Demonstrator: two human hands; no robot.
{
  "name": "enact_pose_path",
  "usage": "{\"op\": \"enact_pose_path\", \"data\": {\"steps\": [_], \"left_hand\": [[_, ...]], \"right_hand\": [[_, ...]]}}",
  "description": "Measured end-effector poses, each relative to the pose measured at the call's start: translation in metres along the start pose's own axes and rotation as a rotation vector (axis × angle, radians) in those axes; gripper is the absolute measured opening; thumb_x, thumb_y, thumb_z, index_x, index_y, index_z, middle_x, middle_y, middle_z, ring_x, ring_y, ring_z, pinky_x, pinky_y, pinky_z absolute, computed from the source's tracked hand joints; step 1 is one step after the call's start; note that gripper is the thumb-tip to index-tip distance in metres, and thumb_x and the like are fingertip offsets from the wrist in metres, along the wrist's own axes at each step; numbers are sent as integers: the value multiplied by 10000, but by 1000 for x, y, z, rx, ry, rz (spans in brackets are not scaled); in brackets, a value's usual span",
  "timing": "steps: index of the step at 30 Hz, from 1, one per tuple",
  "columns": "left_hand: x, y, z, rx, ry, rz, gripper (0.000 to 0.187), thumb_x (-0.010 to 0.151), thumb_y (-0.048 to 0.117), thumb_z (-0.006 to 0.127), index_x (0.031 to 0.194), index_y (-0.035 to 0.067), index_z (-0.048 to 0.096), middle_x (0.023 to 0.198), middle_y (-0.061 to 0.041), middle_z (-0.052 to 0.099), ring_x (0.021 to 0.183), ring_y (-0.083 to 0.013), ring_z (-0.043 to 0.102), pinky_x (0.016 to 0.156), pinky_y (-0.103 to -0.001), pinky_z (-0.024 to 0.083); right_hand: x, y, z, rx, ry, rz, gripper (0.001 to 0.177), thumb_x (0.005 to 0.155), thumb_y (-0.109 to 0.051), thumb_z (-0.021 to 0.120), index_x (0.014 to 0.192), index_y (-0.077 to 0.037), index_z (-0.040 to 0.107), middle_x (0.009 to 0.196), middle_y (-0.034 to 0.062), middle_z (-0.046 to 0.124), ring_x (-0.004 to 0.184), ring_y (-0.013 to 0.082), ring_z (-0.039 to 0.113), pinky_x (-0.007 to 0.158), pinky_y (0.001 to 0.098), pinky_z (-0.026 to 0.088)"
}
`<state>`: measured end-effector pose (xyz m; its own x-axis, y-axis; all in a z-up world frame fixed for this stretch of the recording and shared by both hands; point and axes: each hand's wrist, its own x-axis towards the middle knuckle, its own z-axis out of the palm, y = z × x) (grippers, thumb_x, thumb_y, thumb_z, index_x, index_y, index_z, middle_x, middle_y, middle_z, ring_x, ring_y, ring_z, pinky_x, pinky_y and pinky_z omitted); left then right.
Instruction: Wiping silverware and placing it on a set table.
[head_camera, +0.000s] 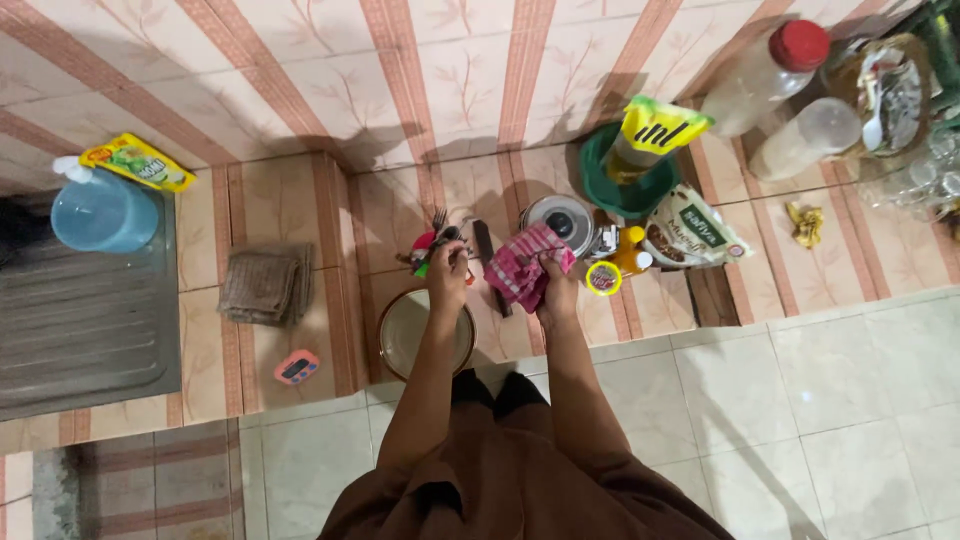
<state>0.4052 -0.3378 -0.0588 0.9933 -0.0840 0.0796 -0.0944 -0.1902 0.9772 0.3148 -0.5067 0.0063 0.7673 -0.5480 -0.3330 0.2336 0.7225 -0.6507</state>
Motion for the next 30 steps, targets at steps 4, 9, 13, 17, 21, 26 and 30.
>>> {"op": "enact_pose_path", "data": {"steps": [4, 9, 13, 17, 21, 26, 30], "left_hand": [[-19, 20, 16, -29, -63, -13, 242, 976, 143, 658, 1178, 14, 687, 1007, -126, 732, 864, -209, 686, 794, -341, 551], [-54, 1, 48, 22, -294, -55, 240, 1016, 148, 620, 1201, 0, 658, 1073, -113, 734, 955, -178, 692, 861, -313, 537], [-77, -45, 76, -21, -390, -124, 241, 1014, 144, 606, 1193, -7, 664, 1052, -105, 733, 936, -169, 690, 846, -306, 538], [-85, -91, 100, -39, -468, -183, 249, 1011, 124, 611, 1222, -4, 644, 1022, -72, 691, 915, -141, 631, 820, -296, 518], [-94, -130, 109, -174, -499, -174, 216, 1047, 103, 563, 1216, 6, 657, 1024, -60, 681, 927, -127, 605, 838, -284, 495], [-90, -109, 90, -217, -542, -161, 191, 1058, 102, 559, 1193, -5, 644, 1044, -52, 652, 943, -123, 594, 869, -276, 484], [-82, -102, 81, -720, -546, -213, 192, 1050, 85, 583, 1210, -21, 601, 1097, -41, 634, 1009, -146, 632, 933, -304, 513]], "right_hand": [[-9, -11, -21, 14, 2, 40, 264, 918, 7, 564, 1170, -60, 601, 1051, 94, 699, 970, 267, 701, 886, 443, 589], [-18, 24, -116, 338, -22, 204, 276, 911, -135, 564, 1182, -96, 596, 1081, 87, 692, 1075, 295, 663, 1022, 525, 521], [-43, 18, -126, 327, 158, 267, 375, 818, -163, 520, 1169, -98, 632, 1109, 86, 726, 1091, 283, 673, 1026, 493, 506], [-8, 80, -223, 507, -36, 151, 240, 933, -139, 561, 1153, -58, 609, 1083, 104, 696, 1084, 305, 660, 1070, 524, 506], [-12, 71, -191, 343, 197, 268, 387, 860, -223, 587, 1214, -69, 618, 1135, 93, 732, 1079, 271, 687, 1031, 456, 508], [10, 125, -275, -421, 464, 0, 503, 845, -195, 759, 1252, 51, 596, 1100, 153, 689, 1018, 329, 661, 931, 524, 549], [-7, 103, -246, -1633, 829, -323, 823, 686, -294, 915, 1264, 140, 519, 1159, 338, 626, 1099, 521, 590, 896, 588, 495]]}}
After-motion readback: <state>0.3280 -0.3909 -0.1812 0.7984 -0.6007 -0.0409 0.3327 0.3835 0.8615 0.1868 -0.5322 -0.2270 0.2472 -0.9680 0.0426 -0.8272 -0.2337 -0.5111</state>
